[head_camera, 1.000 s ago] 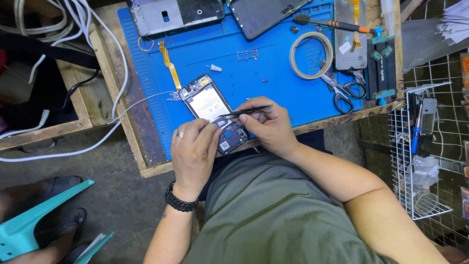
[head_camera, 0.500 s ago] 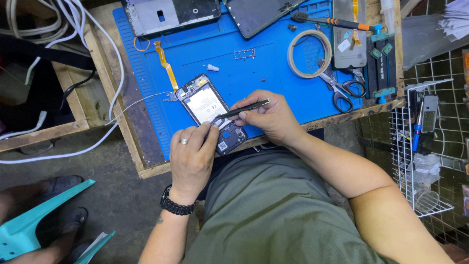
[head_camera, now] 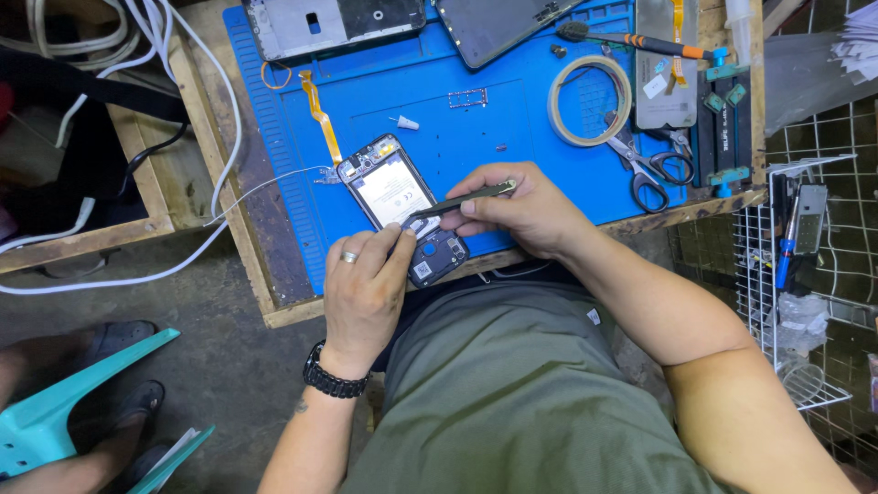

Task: The person repairs a disassembled smartphone on a blue workbench. They use a screwdriver to remove screws, a soldering iron to work on the motherboard, and scissors to cut a piece of tape. The person also handles a battery and various small components during the process.

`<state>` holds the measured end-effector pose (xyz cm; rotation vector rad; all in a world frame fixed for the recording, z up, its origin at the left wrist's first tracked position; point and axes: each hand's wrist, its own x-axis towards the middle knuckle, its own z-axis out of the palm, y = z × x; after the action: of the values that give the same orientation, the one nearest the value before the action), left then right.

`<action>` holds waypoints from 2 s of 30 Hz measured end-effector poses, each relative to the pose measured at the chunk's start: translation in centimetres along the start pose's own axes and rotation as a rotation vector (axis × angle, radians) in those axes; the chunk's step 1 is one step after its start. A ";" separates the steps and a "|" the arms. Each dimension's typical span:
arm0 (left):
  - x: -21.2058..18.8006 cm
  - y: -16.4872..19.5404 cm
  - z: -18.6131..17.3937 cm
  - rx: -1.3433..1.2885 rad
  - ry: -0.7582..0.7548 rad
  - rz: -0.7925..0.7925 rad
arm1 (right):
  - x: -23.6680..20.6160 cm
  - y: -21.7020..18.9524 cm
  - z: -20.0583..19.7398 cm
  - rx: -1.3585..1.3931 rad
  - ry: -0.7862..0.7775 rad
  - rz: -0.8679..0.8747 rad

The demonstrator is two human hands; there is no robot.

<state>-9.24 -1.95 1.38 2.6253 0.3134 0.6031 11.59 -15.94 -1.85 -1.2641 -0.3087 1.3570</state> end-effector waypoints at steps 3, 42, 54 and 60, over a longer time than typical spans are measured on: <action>0.0 -0.1 0.1 -0.001 -0.002 0.001 | 0.1 -0.3 0.1 0.045 0.012 0.022; 0.1 0.0 0.2 -0.022 0.003 -0.005 | 0.2 -4.2 0.1 -1.004 -0.152 -0.167; 0.1 0.0 0.2 -0.034 0.007 -0.008 | -0.3 -5.2 1.5 -1.226 -0.136 -0.340; 0.1 0.0 0.1 -0.036 0.001 -0.010 | -0.6 -5.3 1.8 -1.298 -0.110 -0.418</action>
<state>-9.08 -1.96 1.37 2.5879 0.3124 0.6008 12.88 -14.12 3.36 -1.9709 -1.6087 0.7838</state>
